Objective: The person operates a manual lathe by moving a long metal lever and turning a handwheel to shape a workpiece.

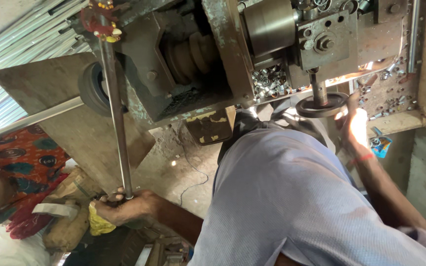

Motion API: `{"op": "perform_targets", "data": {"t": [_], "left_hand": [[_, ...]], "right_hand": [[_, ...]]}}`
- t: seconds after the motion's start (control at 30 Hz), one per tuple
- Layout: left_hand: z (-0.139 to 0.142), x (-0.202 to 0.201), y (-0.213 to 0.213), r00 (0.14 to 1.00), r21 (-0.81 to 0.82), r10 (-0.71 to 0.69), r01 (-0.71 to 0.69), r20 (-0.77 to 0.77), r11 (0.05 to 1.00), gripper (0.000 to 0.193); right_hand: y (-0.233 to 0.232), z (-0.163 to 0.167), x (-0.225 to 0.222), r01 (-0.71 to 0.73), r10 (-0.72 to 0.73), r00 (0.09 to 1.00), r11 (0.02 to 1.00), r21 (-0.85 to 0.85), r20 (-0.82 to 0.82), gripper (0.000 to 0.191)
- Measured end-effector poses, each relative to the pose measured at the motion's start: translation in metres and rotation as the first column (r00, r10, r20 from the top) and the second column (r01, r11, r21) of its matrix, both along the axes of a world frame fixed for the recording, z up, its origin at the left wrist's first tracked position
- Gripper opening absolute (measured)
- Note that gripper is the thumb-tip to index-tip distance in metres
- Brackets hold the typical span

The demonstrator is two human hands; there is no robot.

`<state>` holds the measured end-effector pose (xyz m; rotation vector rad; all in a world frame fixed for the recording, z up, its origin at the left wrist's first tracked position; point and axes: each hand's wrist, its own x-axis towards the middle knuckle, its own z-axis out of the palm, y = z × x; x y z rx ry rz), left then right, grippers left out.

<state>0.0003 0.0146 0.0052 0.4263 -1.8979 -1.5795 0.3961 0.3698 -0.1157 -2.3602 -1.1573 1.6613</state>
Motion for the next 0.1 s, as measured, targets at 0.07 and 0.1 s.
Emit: {"op": "perform_targets", "data": {"t": [0.07, 0.1], "left_hand": [[0.002, 0.003, 0.002, 0.999, 0.037, 0.042, -0.044, 0.034, 0.998, 0.029], [0.003, 0.003, 0.004, 0.997, 0.057, 0.059, -0.062, 0.052, 0.996, 0.029]], "right_hand": [[-0.019, 0.006, -0.010, -0.188, 0.174, 0.960, 0.981, -0.043, -0.221, 0.049], [-0.041, 0.017, -0.013, -0.186, 0.172, 0.960, 0.982, -0.044, -0.221, 0.049]]}}
